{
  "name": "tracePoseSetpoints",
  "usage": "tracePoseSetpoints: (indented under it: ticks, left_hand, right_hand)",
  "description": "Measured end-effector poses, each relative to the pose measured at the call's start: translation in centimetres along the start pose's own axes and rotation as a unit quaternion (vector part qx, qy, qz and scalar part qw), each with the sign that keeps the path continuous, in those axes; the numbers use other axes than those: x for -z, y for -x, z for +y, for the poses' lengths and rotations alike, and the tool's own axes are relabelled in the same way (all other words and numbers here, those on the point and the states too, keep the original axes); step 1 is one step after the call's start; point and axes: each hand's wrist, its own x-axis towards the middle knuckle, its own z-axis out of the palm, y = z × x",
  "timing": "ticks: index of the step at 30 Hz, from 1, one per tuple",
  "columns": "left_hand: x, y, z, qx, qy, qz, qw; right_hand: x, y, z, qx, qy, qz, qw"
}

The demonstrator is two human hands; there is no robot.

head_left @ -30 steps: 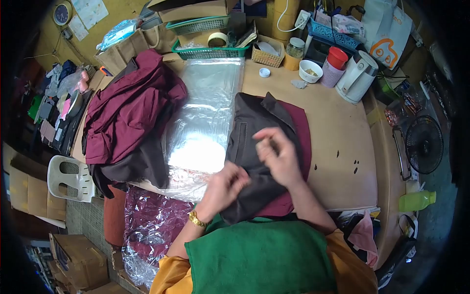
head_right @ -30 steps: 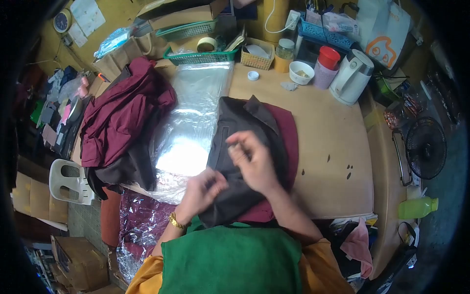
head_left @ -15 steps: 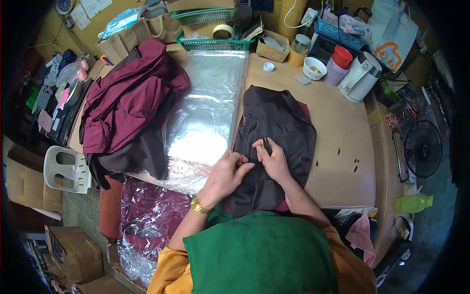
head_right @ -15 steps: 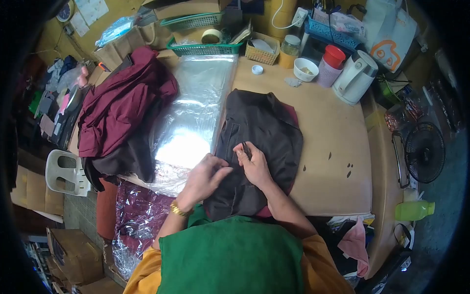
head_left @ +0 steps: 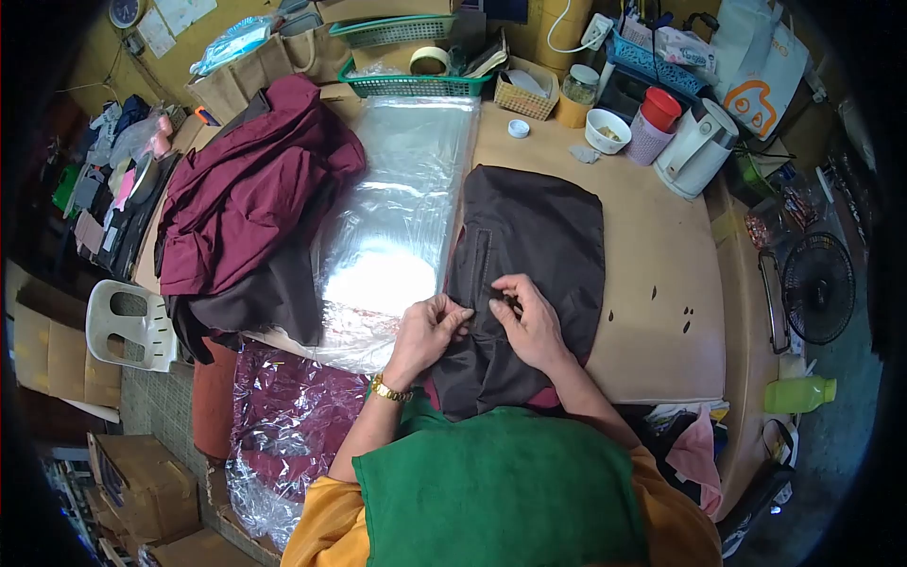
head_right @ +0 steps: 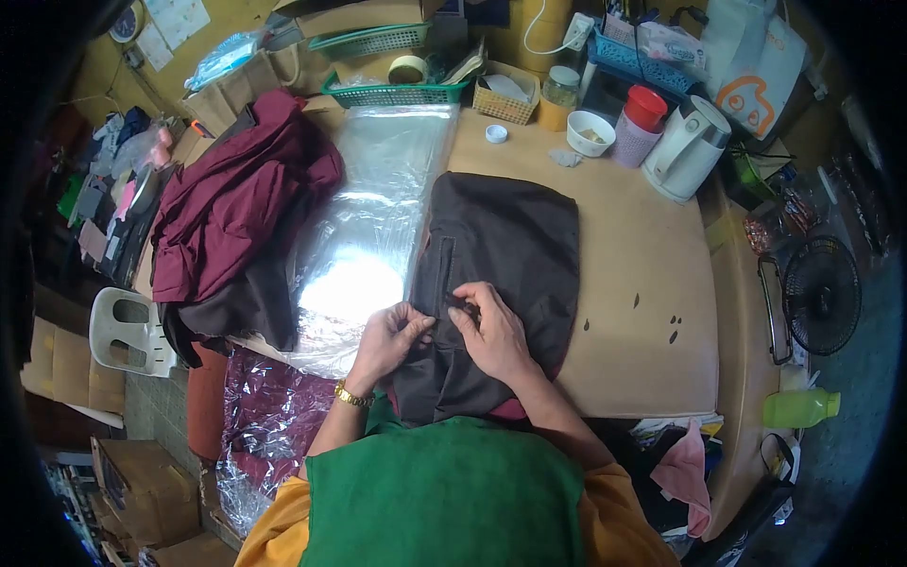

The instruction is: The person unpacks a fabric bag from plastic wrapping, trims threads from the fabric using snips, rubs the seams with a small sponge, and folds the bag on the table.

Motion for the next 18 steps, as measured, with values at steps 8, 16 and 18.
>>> tracePoseSetpoints:
  ticks: [8,16,18]
  left_hand:
    - [-0.2,-0.4,-0.3,0.039,0.12,0.004,0.992]
    - [0.0,-0.6,-0.2,0.019,0.089,-0.015,0.996]
    - [0.0,-0.7,-0.4,0.02,0.122,-0.015,0.992]
  right_hand:
    - [2.2,0.7,-2.6,-0.059,0.135,-0.157,0.976]
    - [0.9,0.7,-1.6,-0.008,0.095,-0.074,0.993]
    - [0.7,0.7,-1.2,-0.002,0.093,-0.07,0.993]
